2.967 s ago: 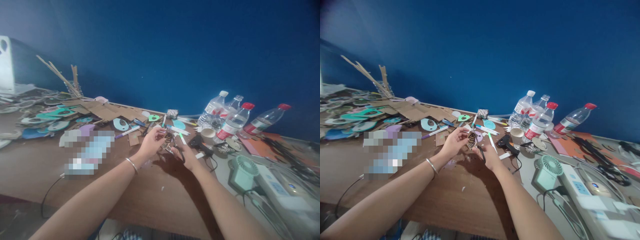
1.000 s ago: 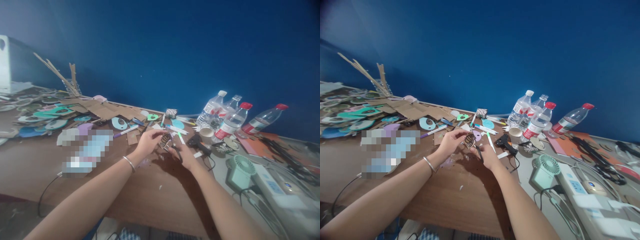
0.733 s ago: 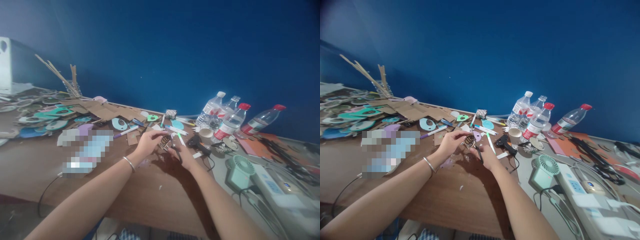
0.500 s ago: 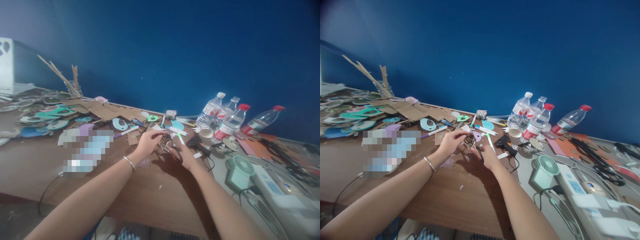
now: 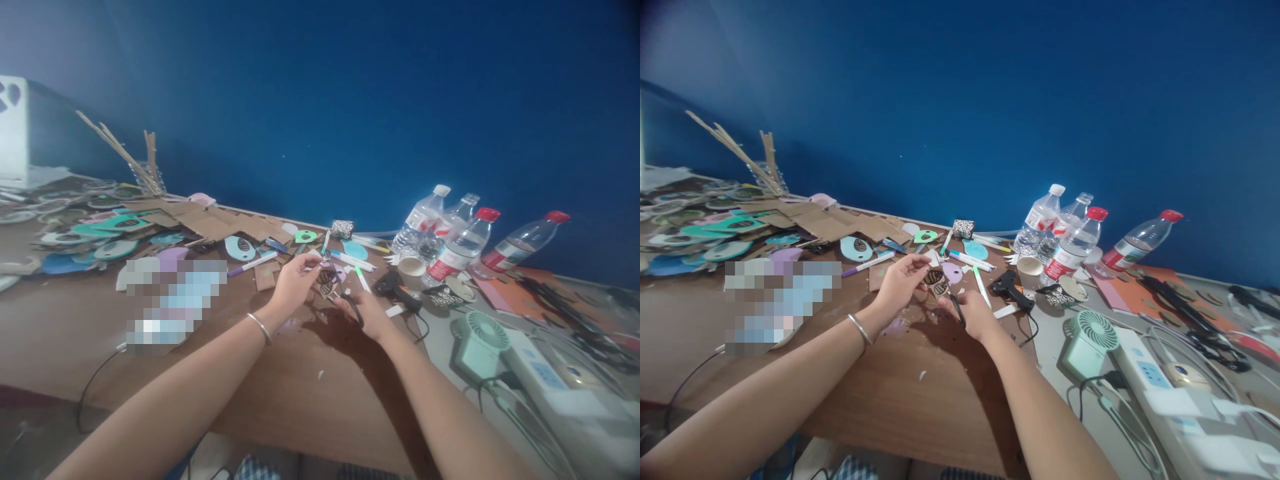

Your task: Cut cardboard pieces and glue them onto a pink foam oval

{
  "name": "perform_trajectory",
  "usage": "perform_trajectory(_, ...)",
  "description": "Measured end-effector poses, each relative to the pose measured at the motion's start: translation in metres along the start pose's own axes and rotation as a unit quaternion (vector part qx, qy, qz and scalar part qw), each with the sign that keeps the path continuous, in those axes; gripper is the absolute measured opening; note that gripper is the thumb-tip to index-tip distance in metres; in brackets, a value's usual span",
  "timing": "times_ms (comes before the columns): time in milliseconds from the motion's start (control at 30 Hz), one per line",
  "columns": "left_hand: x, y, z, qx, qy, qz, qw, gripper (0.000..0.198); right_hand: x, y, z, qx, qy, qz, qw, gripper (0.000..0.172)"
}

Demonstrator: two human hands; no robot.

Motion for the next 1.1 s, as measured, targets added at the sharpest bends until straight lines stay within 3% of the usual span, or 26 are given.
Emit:
perform_trajectory(133,-0.002,-0.002,0.0,0.032,-0.001,-0.007,0.999,0.018,0.001,0.001,0.0,-0.007,-0.001,-0.006,1.0,0.045)
perform_trajectory(333,-0.006,-0.018,0.008,0.093,0.04,-0.001,0.995,0.025,0.001,0.004,0.001,-0.002,0.006,-0.012,1.0,0.048)
perform_trajectory(567,-0.007,-0.022,0.008,0.13,0.038,0.005,0.991,0.026,0.0,0.001,-0.001,-0.006,0.008,-0.002,1.0,0.047)
perform_trajectory(867,-0.006,-0.014,0.004,0.065,0.023,-0.013,0.998,0.022,-0.003,0.0,-0.005,-0.007,0.012,0.031,0.999,0.047)
perform_trajectory(1100,-0.006,-0.015,0.005,0.061,0.025,-0.01,0.998,0.024,-0.001,0.003,-0.004,-0.018,0.01,0.019,1.0,0.047)
Point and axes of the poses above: each hand's wrist, its own x-axis away from the middle knuckle, its own z-axis out of the back of the hand, y = z × x, the point moved 10 cm from there along -x, towards the middle knuckle, and after that the axes turned 13 degrees about -y, right-handed, at the moved point
